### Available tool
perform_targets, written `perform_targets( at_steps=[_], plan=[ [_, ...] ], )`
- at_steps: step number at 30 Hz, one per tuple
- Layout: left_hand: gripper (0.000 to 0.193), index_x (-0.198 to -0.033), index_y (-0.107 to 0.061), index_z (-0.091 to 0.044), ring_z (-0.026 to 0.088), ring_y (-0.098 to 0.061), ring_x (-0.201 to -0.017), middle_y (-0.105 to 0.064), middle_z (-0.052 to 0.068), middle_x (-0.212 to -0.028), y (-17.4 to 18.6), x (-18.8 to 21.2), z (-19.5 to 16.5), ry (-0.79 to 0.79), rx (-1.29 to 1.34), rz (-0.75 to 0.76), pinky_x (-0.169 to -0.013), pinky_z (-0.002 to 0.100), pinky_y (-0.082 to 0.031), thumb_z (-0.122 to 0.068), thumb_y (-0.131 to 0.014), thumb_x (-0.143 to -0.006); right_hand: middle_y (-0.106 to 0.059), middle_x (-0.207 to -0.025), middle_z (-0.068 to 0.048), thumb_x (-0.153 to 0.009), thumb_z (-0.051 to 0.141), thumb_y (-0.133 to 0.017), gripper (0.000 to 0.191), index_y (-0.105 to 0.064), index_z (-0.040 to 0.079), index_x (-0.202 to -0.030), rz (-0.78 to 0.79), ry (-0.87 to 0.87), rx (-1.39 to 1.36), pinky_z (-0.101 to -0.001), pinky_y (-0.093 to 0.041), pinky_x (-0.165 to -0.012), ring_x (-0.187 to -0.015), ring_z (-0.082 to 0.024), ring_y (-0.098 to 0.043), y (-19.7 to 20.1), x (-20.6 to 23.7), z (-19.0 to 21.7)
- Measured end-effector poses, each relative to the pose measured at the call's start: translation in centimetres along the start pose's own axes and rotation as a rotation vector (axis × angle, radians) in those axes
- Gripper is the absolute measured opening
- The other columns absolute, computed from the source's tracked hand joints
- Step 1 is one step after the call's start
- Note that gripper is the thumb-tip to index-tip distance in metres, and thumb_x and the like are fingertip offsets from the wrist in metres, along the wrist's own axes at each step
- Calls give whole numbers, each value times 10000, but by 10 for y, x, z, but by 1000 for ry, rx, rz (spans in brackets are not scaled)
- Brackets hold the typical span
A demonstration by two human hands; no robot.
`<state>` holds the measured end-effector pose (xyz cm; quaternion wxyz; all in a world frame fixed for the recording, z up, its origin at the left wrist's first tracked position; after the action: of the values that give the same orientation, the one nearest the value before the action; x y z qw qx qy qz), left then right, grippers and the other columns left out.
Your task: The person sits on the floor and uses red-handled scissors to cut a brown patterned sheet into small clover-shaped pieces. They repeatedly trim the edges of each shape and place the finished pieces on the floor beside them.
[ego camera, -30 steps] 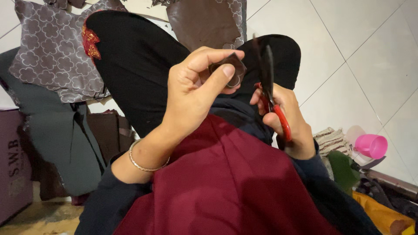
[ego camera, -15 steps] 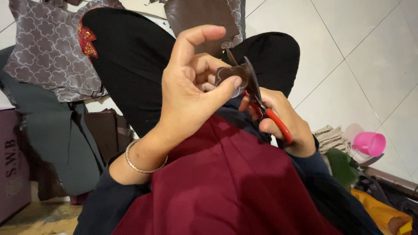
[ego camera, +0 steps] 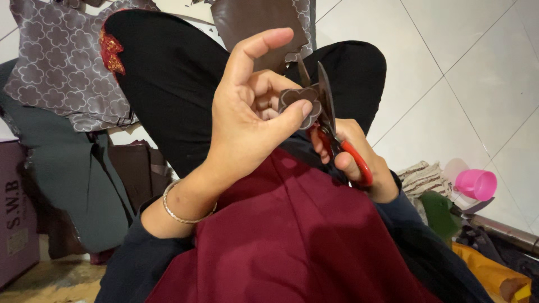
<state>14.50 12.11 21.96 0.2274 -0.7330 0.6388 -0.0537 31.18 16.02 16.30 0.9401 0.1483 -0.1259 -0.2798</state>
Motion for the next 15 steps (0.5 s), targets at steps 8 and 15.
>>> perform_targets(
  at_steps=[8, 15],
  plan=[
    [671, -1538, -378, -45, -29, -525, -677, -659, -14, -856, 1, -1, 0, 36, 14, 14, -607, 121, -362, 83, -734, -985, -521, -664, 30, -681, 1042, -326, 955, -495, 104, -740, 0, 26, 22, -201, -469, -519, -570, -54, -552, 1, 3, -8],
    [690, -1551, -369, -41, -28, -529, -701, -652, -13, -862, 0, -2, 0, 53, 12, 39, -632, 121, -379, 81, -737, -980, -518, -625, 24, -651, 1032, -394, 951, -496, 89, -724, 21, 3, -27, -213, -466, -499, -539, -67, -553, 2, 4, -16]
  ],
)
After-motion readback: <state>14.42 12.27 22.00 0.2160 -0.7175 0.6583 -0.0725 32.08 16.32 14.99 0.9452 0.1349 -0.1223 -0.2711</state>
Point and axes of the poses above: each hand's wrist, its own x-axis away from the middle knuckle, its own y-axis out of the back of the hand, z = x × y, the point moved 10 cm from there along -x, towards the middle knuckle
